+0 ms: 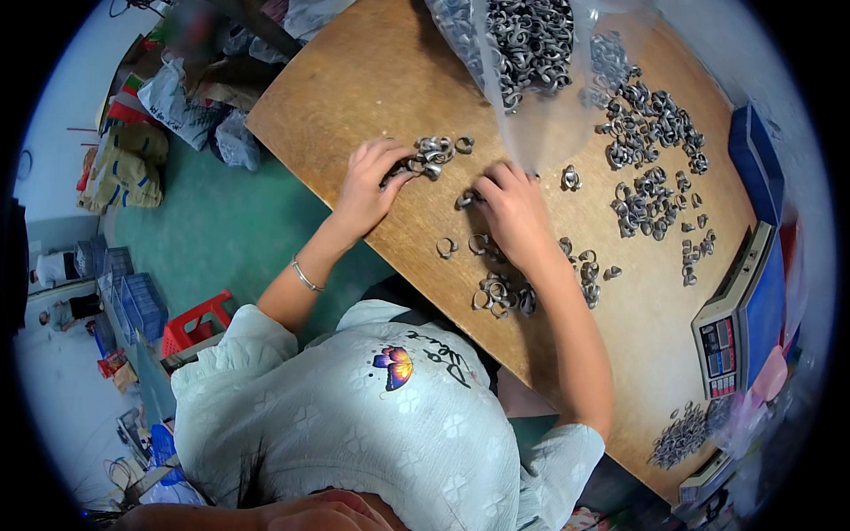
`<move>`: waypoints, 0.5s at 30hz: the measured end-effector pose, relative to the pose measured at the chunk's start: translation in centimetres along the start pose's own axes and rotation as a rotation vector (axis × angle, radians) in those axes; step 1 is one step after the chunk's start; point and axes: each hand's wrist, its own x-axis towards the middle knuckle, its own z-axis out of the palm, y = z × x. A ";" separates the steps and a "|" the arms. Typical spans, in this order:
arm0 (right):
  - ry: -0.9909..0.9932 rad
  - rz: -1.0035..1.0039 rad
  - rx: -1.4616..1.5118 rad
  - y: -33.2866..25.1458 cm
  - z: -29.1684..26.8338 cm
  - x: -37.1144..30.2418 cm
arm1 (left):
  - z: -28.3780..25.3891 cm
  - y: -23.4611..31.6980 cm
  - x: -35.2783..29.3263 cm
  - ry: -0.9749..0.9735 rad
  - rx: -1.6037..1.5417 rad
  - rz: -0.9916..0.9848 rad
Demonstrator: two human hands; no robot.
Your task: The person sorts small metal rings and clips on a wooden tabletop by hand, moving them into different piles and occasionally placing some into a large plastic bag.
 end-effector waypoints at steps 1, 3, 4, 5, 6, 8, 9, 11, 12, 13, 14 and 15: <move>0.045 -0.008 0.115 0.0 -0.1 -0.8 | -0.3 0.0 -0.1 0.024 -0.023 -0.003; 0.083 0.029 0.136 0.1 -0.4 -2.7 | -0.9 -0.7 -0.2 0.050 -0.086 -0.023; 0.101 0.045 0.144 0.3 -0.6 -3.6 | -1.1 -1.1 -0.3 0.066 -0.117 -0.033; 0.095 0.085 0.176 0.7 -0.9 -4.5 | -1.1 -1.6 -0.2 0.121 -0.187 -0.108; 0.090 0.125 0.209 1.1 -1.4 -5.3 | -1.2 -1.9 -0.1 0.124 -0.215 -0.145; 0.105 0.237 0.297 1.8 -2.1 -6.3 | -1.7 -1.4 1.0 0.123 -0.279 -0.204; 0.122 0.305 0.356 2.1 -2.4 -6.6 | -1.7 -1.1 1.4 0.038 -0.311 -0.241; 0.213 0.260 0.113 0.8 -3.0 -6.2 | -1.8 0.8 2.2 -0.053 0.094 -0.022; 0.114 0.241 -0.082 0.0 -3.0 -6.1 | -1.5 1.5 2.4 -0.096 0.293 0.093; 0.057 0.225 -0.086 -1.1 -2.5 -6.2 | -0.8 1.6 2.3 -0.159 0.319 0.153; 0.003 0.215 -0.090 -2.0 -2.0 -6.6 | -0.1 1.8 2.4 -0.205 0.291 0.171; -0.045 0.225 -0.144 -2.9 -1.9 -7.0 | 0.4 2.2 2.3 -0.251 0.263 0.189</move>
